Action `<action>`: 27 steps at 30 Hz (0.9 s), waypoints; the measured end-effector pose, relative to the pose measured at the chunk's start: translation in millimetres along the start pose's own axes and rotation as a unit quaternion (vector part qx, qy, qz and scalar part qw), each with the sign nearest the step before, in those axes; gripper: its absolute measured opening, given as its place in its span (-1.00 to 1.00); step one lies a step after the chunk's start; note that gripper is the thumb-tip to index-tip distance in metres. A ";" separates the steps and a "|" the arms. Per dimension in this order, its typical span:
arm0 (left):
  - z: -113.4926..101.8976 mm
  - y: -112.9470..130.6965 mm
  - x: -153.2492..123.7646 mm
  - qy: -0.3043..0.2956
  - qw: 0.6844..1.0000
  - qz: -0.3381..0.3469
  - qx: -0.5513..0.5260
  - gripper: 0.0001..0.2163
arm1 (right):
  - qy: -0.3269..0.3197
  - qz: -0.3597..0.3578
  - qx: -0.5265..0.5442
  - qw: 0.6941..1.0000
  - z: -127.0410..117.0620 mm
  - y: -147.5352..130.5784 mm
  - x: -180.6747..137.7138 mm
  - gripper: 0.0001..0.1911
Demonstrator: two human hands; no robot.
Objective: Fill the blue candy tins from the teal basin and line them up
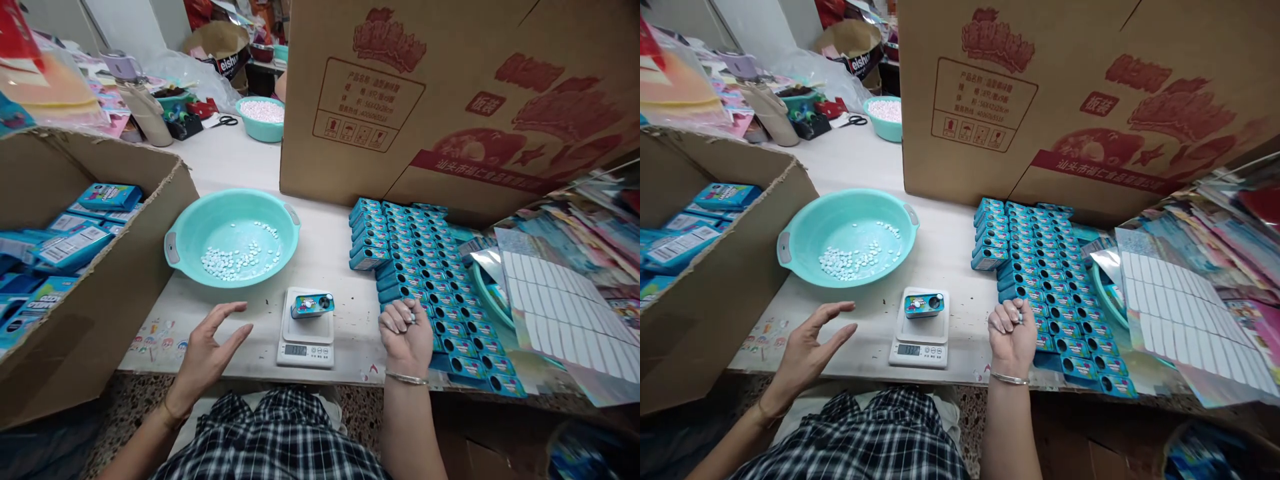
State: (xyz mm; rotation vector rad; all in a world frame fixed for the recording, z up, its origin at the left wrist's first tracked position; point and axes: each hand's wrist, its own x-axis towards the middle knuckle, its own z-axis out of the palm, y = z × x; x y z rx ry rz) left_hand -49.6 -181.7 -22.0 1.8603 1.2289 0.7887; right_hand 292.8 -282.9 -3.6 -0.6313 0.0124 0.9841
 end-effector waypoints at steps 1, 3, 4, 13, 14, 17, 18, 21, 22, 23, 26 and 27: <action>0.2 -1.3 -2.3 -0.003 1.000 0.000 -0.001 -0.71 | 0.004 0.002 0.000 1.000 -4.8 1.7 0.4 -0.82; 1.8 -0.1 -1.4 -0.009 1.000 0.022 -0.003 -0.72 | 0.011 0.004 -0.009 1.000 -9.7 5.7 1.5 -0.82; 3.2 2.4 1.4 -0.010 0.999 0.041 -0.001 -0.72 | 0.013 0.004 -0.019 1.000 -9.8 8.2 1.8 -0.83; 40.4 56.8 42.5 -0.028 0.961 0.237 0.137 -0.81 | -0.047 -0.066 -0.412 0.907 21.2 44.4 -9.1 -0.82; 45.4 61.9 46.1 -0.039 0.957 0.242 0.153 -0.83 | -0.067 -0.086 -0.467 0.878 24.5 46.9 -10.7 -0.82; 57.6 71.9 54.9 -0.070 0.949 0.238 0.196 -0.87 | -0.125 -0.138 -0.580 0.793 29.6 52.3 -15.0 -0.83; 60.9 74.0 57.0 -0.081 0.946 0.234 0.207 -0.88 | -0.143 -0.148 -0.599 0.774 29.5 54.2 -16.3 -0.80; 71.7 78.4 61.2 -0.101 0.944 0.226 0.219 -0.88 | -0.183 -0.165 -0.628 0.738 25.7 60.3 -20.6 -0.66; 75.9 79.6 62.1 -0.105 0.944 0.226 0.217 -0.88 | -0.194 -0.165 -0.632 0.732 24.3 61.9 -22.2 -0.64; 79.8 80.8 62.9 -0.108 0.944 0.226 0.212 -0.88 | -0.201 -0.162 -0.635 0.729 23.4 62.8 -23.7 -0.64; 83.5 83.6 64.9 -0.121 0.949 0.230 0.176 -0.90 | -0.167 -0.150 -0.607 0.762 23.7 58.5 -25.5 -0.75; 79.4 84.0 65.2 -0.108 0.955 0.229 0.151 -0.90 | -0.133 -0.146 -0.573 0.795 24.0 54.4 -24.5 -0.79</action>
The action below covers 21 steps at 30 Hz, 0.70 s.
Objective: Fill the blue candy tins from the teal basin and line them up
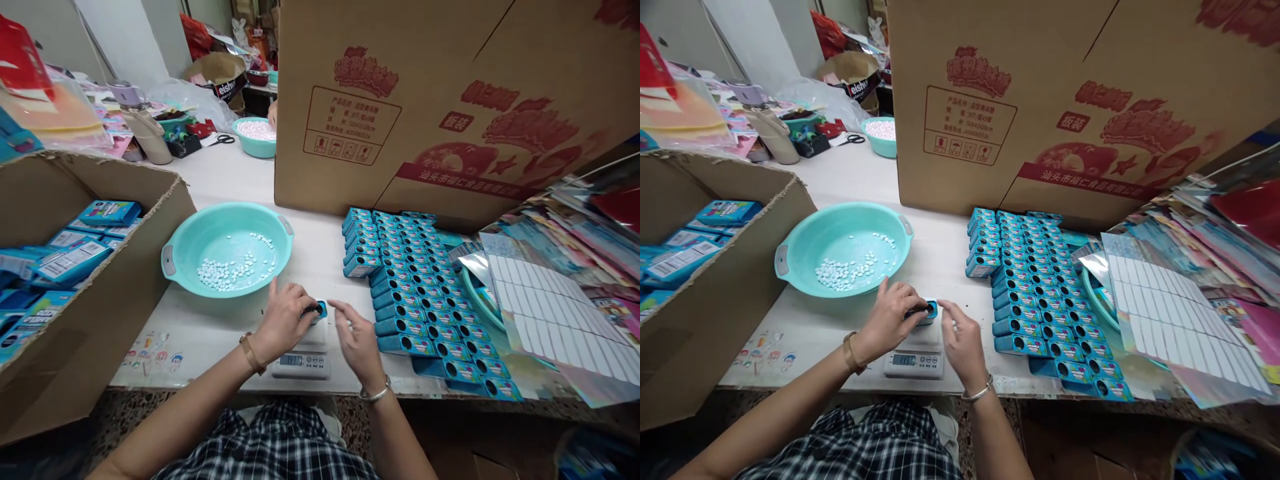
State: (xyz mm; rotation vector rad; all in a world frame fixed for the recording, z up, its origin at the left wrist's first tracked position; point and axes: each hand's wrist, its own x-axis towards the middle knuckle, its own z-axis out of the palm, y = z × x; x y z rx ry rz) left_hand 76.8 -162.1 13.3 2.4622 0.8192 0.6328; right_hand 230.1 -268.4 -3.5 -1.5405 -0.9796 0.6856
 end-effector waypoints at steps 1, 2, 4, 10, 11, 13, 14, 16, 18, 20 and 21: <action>-6.9 -1.7 -2.3 0.038 0.999 -0.005 -0.025 -0.90 | 0.041 0.027 0.062 0.997 -5.0 -0.9 2.1 -0.82; -16.6 -4.4 -6.3 0.094 0.994 -0.015 -0.051 -0.89 | 0.080 0.055 0.139 0.986 -11.0 -1.1 4.6 -0.85; -41.3 -12.3 -19.3 0.236 0.966 -0.046 -0.095 -0.87 | 0.120 0.114 0.305 0.938 -24.7 1.1 9.8 -0.87; -80.9 -44.1 -81.9 0.360 0.899 -0.219 -0.122 -0.85 | 0.103 0.211 0.556 0.797 -46.0 16.5 14.6 -0.86; -77.3 -49.1 -92.9 0.340 0.898 -0.246 -0.131 -0.84 | 0.108 0.216 0.566 0.788 -44.9 17.1 14.7 -0.88; -65.0 -57.8 -112.2 0.298 0.896 -0.289 -0.157 -0.81 | 0.112 0.223 0.571 0.782 -40.4 15.3 15.3 -0.86; -57.9 -61.2 -119.8 0.279 0.895 -0.303 -0.171 -0.80 | 0.109 0.224 0.567 0.785 -37.6 13.4 15.9 -0.83; -45.2 -65.3 -129.7 0.248 0.894 -0.317 -0.198 -0.78 | 0.096 0.227 0.545 0.802 -31.6 8.8 17.0 -0.76; -36.2 -65.6 -132.8 0.224 0.895 -0.317 -0.218 -0.77 | 0.078 0.234 0.502 0.829 -25.2 4.7 17.6 -0.76; -30.5 -62.7 -130.7 0.209 0.898 -0.309 -0.234 -0.77 | 0.058 0.234 0.437 0.866 -18.2 1.7 17.6 -0.84; -28.4 -60.6 -128.5 0.203 0.899 -0.304 -0.240 -0.77 | 0.047 0.228 0.397 0.888 -14.4 0.2 17.4 -0.85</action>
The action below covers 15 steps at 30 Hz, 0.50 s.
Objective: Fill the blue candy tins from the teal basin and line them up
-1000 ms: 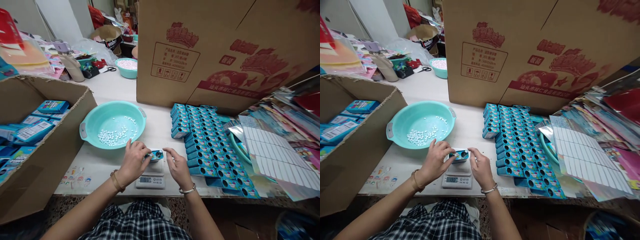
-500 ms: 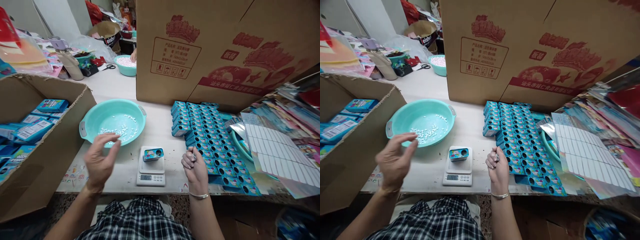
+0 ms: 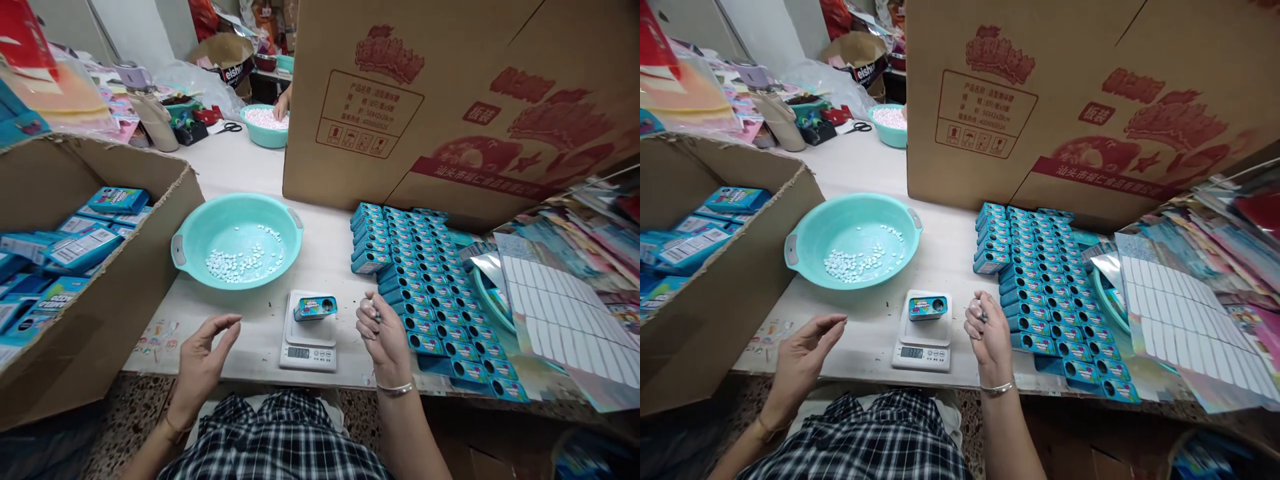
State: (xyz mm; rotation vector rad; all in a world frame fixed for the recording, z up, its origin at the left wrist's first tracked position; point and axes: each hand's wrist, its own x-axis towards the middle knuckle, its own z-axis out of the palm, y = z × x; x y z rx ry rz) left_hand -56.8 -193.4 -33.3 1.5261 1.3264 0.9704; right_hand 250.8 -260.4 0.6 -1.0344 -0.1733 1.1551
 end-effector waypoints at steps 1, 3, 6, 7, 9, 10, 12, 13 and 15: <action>3.4 1.8 -0.1 -0.009 1.000 0.004 -0.003 -0.77 | -0.007 -0.012 -0.053 0.999 3.9 1.8 -0.6 -0.82; 9.9 5.3 -0.2 -0.025 1.000 0.015 -0.005 -0.77 | -0.029 -0.054 -0.184 0.981 13.0 4.4 -2.1 -0.76; 17.2 7.9 -1.2 -0.046 0.999 0.025 -0.009 -0.78 | -0.072 -0.157 -0.407 0.897 29.8 4.9 -4.7 -0.73; 18.6 7.8 -1.7 -0.051 0.998 0.027 -0.011 -0.78 | -0.085 -0.188 -0.472 0.857 35.2 4.5 -5.3 -0.72; 19.6 6.3 -2.9 -0.060 0.998 0.023 -0.015 -0.78 | -0.106 -0.221 -0.571 0.784 43.7 3.8 -5.5 -0.72; 19.4 5.1 -3.4 -0.062 0.998 0.018 -0.017 -0.78 | -0.113 -0.225 -0.607 0.754 46.3 3.6 -5.2 -0.71; 18.0 1.9 -4.2 -0.064 0.998 0.005 -0.023 -0.77 | -0.122 -0.219 -0.653 0.715 48.0 3.9 -4.3 -0.71; 17.0 0.0 -4.4 -0.063 0.998 -0.004 -0.027 -0.76 | -0.124 -0.215 -0.664 0.706 47.5 4.5 -4.0 -0.70; 15.3 -3.8 -4.1 -0.061 0.997 -0.020 -0.034 -0.76 | -0.121 -0.208 -0.670 0.702 45.2 6.2 -4.1 -0.69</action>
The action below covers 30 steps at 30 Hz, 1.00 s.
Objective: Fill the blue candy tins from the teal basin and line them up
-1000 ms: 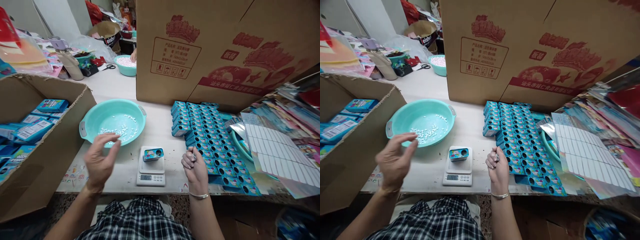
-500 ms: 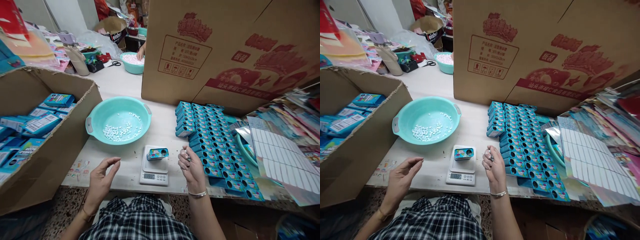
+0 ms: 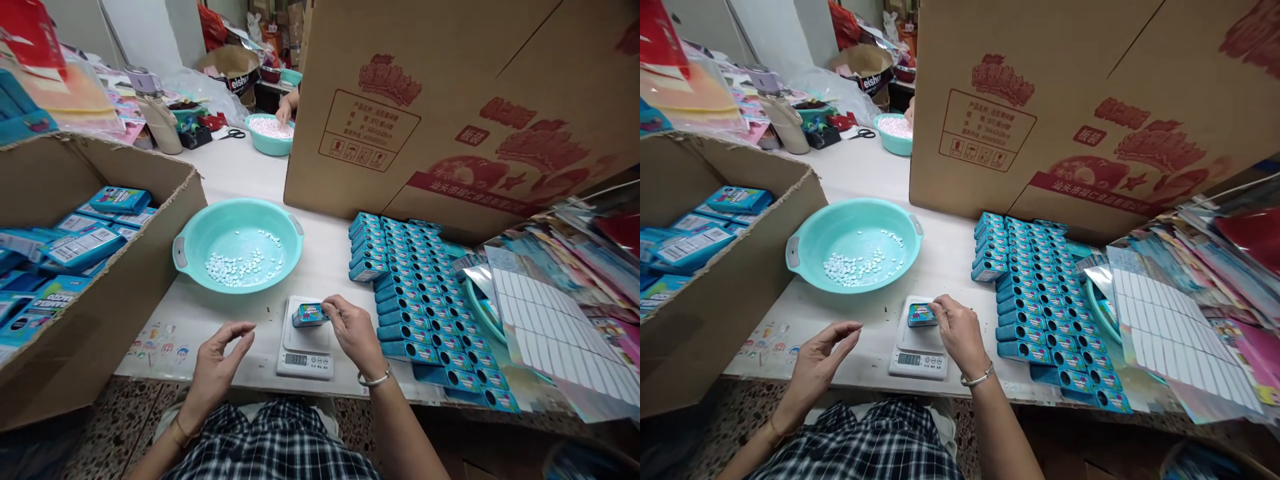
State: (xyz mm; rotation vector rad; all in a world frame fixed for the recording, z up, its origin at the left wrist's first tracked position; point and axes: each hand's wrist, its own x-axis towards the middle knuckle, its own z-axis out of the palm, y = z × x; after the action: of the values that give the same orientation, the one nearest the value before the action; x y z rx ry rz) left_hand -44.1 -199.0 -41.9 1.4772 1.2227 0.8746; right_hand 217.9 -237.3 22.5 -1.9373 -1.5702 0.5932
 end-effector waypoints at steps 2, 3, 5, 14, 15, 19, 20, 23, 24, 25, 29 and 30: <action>-1.1 -3.2 1.0 0.003 1.000 -0.012 -0.008 -0.75 | 0.002 0.005 0.004 1.000 2.3 1.6 -2.5 -0.70; -1.2 -4.4 1.7 0.005 1.000 -0.016 -0.012 -0.75 | 0.004 0.006 0.007 1.000 3.6 2.0 -3.9 -0.70; -0.6 -5.7 3.3 0.006 1.000 -0.018 -0.018 -0.75 | 0.011 0.004 0.022 1.000 5.9 2.6 -6.1 -0.71; -7.3 -1.4 11.3 0.033 0.999 -0.010 -0.028 -0.75 | 0.215 0.128 0.471 0.846 -17.7 36.5 -6.7 -0.74; -9.2 -1.7 11.8 0.041 0.999 -0.010 -0.030 -0.75 | 0.224 0.138 0.531 0.805 -22.3 43.1 -8.5 -0.74; -13.6 -3.1 12.7 0.049 0.998 -0.013 -0.030 -0.75 | 0.232 0.163 0.648 0.707 -31.4 65.5 -22.9 -0.72; -13.5 -2.4 13.1 0.047 0.998 -0.011 -0.026 -0.75 | 0.232 0.171 0.660 0.694 -31.1 69.5 -27.1 -0.72; -10.7 5.2 16.5 0.030 0.999 0.013 -0.002 -0.78 | 0.225 0.187 0.681 0.671 -26.3 77.7 -37.2 -0.71; -9.2 9.8 18.7 0.020 0.999 0.029 0.010 -0.79 | 0.220 0.191 0.685 0.667 -24.2 79.6 -39.4 -0.71; -7.5 15.2 21.4 0.010 0.999 0.049 0.022 -0.80 | 0.216 0.195 0.689 0.664 -22.3 81.2 -40.9 -0.71; 0.3 40.9 35.9 -0.029 0.984 0.151 0.087 -0.82 | 0.207 0.204 0.683 0.671 -15.3 85.5 -43.5 -0.68; 2.8 46.8 39.5 -0.041 0.978 0.177 0.100 -0.82 | 0.206 0.203 0.676 0.678 -13.6 85.6 -43.7 -0.67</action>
State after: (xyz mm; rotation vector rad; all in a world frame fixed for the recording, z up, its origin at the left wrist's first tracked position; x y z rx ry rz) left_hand -20.2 -161.5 0.3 1.9139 1.0249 0.9319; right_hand 279.5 -294.7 -25.6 -1.0099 -0.0922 0.9925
